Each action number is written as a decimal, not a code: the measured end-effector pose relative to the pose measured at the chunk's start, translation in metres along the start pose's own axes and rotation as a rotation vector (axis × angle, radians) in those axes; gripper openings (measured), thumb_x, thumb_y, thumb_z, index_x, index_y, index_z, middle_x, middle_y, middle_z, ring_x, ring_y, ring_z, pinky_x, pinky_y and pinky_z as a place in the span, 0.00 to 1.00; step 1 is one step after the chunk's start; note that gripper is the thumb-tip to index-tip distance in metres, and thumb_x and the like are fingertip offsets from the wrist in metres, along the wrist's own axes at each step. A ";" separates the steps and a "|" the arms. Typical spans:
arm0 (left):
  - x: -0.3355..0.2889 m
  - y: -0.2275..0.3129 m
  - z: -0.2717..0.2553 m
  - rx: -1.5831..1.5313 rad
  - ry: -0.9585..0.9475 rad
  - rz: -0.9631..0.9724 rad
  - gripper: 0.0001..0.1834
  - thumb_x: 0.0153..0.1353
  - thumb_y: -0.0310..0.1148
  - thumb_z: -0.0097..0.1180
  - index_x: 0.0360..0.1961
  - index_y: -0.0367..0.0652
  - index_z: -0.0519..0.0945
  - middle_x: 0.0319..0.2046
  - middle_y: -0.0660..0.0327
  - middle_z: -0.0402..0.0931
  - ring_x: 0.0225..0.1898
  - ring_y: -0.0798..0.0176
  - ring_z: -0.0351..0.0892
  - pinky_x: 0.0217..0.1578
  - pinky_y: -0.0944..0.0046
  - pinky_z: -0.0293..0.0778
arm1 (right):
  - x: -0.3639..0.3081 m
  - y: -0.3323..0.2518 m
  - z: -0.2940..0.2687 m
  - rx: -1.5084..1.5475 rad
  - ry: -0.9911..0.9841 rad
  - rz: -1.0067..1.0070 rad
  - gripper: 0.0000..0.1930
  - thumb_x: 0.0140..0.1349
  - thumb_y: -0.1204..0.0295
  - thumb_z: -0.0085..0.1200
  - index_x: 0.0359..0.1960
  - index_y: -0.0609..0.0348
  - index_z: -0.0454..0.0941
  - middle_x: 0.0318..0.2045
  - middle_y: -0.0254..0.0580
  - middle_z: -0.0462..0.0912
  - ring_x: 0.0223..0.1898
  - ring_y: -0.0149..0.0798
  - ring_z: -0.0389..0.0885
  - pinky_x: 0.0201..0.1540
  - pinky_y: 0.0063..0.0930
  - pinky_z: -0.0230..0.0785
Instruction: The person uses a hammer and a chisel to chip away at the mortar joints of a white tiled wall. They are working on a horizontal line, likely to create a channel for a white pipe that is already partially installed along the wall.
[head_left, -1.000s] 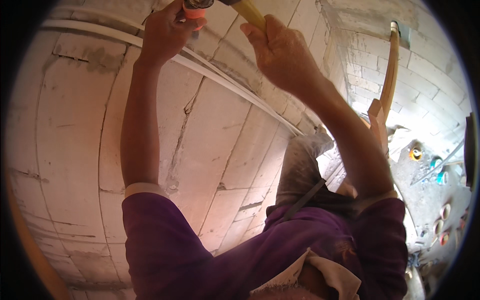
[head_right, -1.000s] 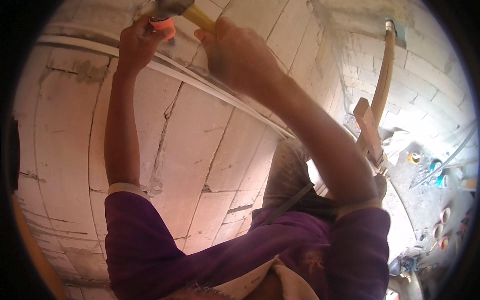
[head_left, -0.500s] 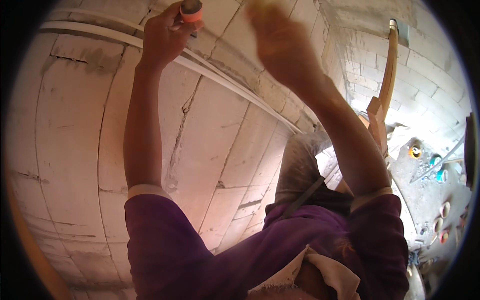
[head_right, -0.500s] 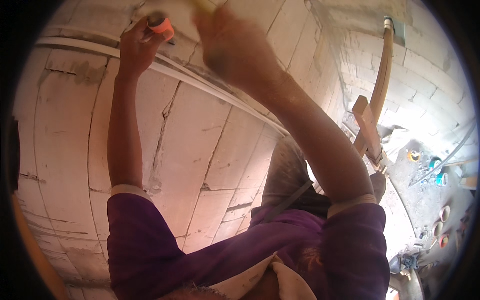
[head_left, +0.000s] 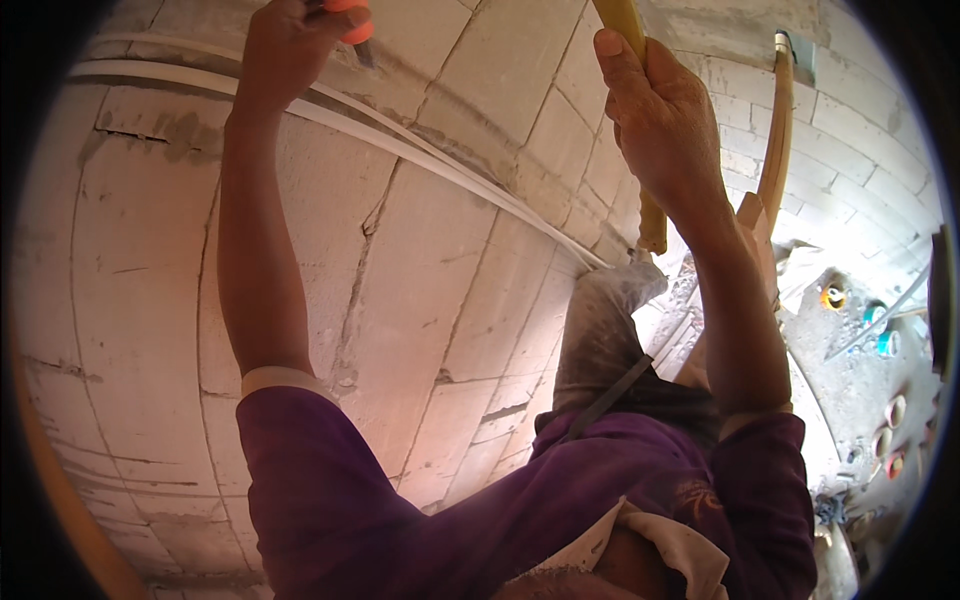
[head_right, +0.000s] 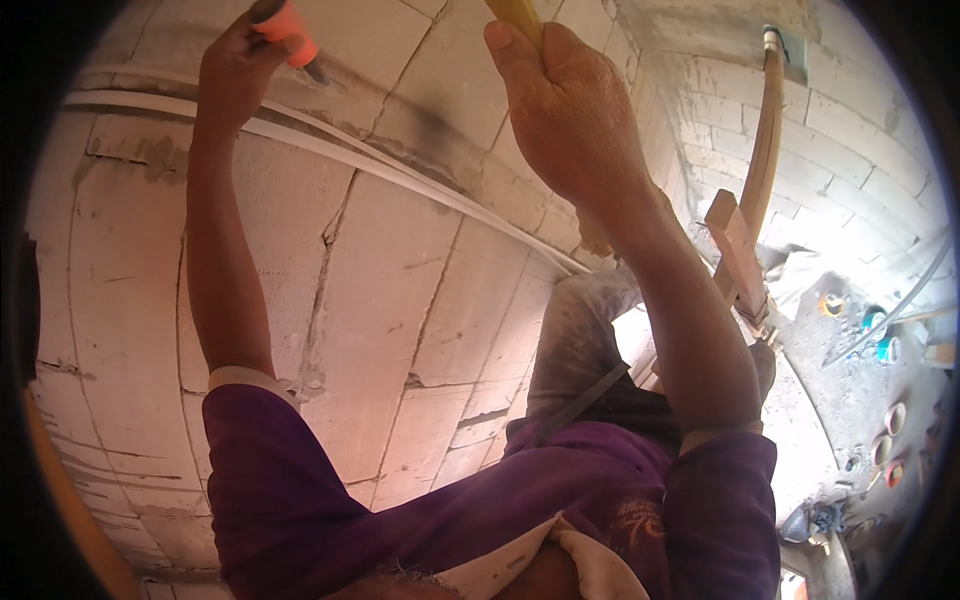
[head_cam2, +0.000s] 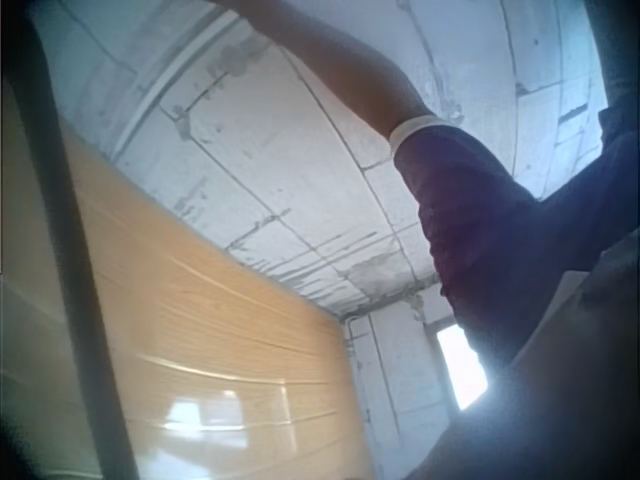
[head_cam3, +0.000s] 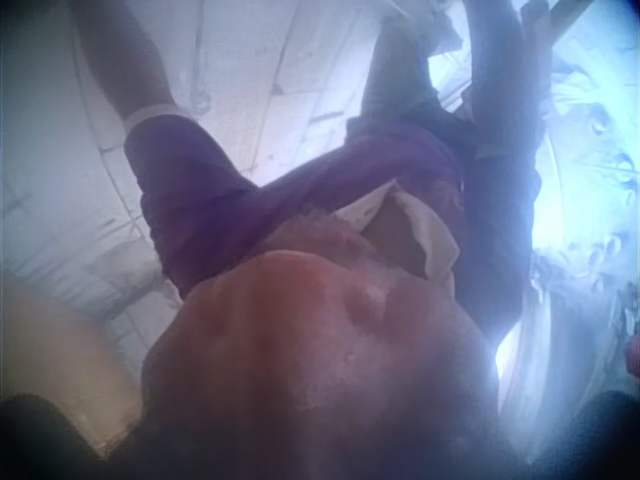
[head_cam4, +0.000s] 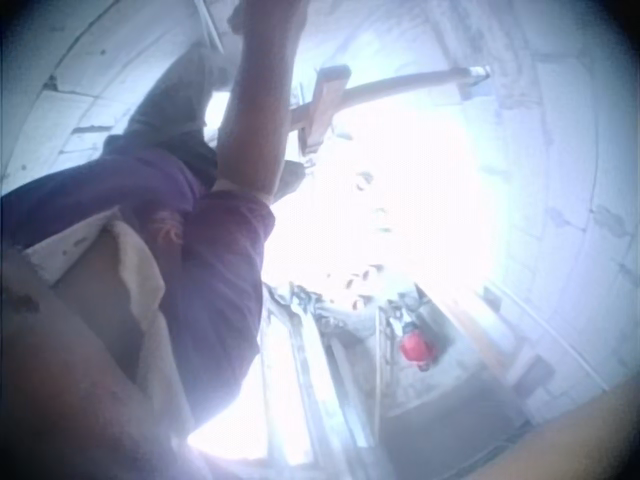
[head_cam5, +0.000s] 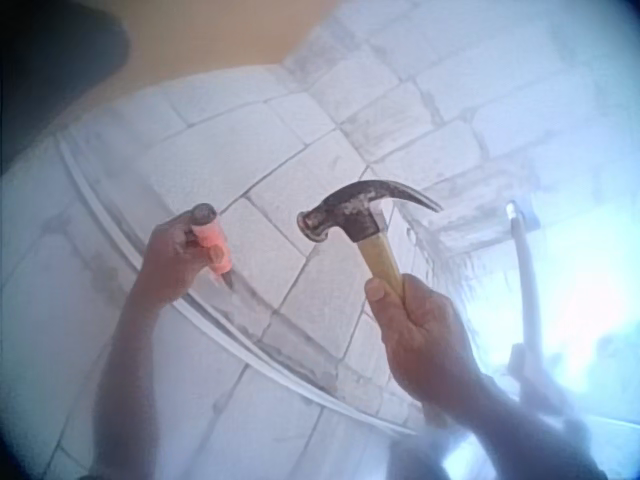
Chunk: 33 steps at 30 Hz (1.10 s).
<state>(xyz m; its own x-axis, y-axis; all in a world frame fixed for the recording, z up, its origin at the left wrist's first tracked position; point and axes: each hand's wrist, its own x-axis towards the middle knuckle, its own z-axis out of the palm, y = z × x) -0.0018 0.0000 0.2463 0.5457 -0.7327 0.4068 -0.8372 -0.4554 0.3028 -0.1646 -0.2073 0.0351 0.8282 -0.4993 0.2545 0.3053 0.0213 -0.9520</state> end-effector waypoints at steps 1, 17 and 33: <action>0.000 0.012 0.009 -0.073 -0.063 -0.008 0.04 0.60 0.23 0.62 0.36 0.39 0.79 0.29 0.63 0.81 0.32 0.69 0.81 0.36 0.64 0.78 | -0.002 -0.001 -0.001 0.006 -0.002 -0.004 0.28 0.75 0.46 0.47 0.29 0.62 0.75 0.19 0.39 0.73 0.21 0.33 0.71 0.25 0.37 0.64; 0.013 0.022 0.022 0.207 -0.164 -0.104 0.07 0.56 0.22 0.64 0.36 0.37 0.79 0.29 0.65 0.80 0.33 0.72 0.79 0.36 0.67 0.77 | 0.012 -0.045 -0.003 -0.127 -0.032 0.000 0.24 0.78 0.53 0.46 0.29 0.61 0.74 0.17 0.36 0.70 0.20 0.31 0.69 0.24 0.35 0.62; 0.006 0.029 0.037 0.375 -0.133 -0.064 0.08 0.55 0.24 0.67 0.35 0.36 0.81 0.26 0.62 0.82 0.29 0.71 0.79 0.31 0.64 0.77 | 0.031 -0.037 0.036 0.346 0.208 -0.289 0.21 0.79 0.57 0.47 0.32 0.62 0.74 0.18 0.33 0.69 0.21 0.25 0.67 0.23 0.32 0.61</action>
<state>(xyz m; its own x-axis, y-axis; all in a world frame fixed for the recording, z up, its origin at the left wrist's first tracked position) -0.0237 -0.0366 0.2257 0.6081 -0.7449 0.2745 -0.7705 -0.6371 -0.0221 -0.1335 -0.1922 0.0842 0.5858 -0.6889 0.4269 0.6762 0.1252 -0.7260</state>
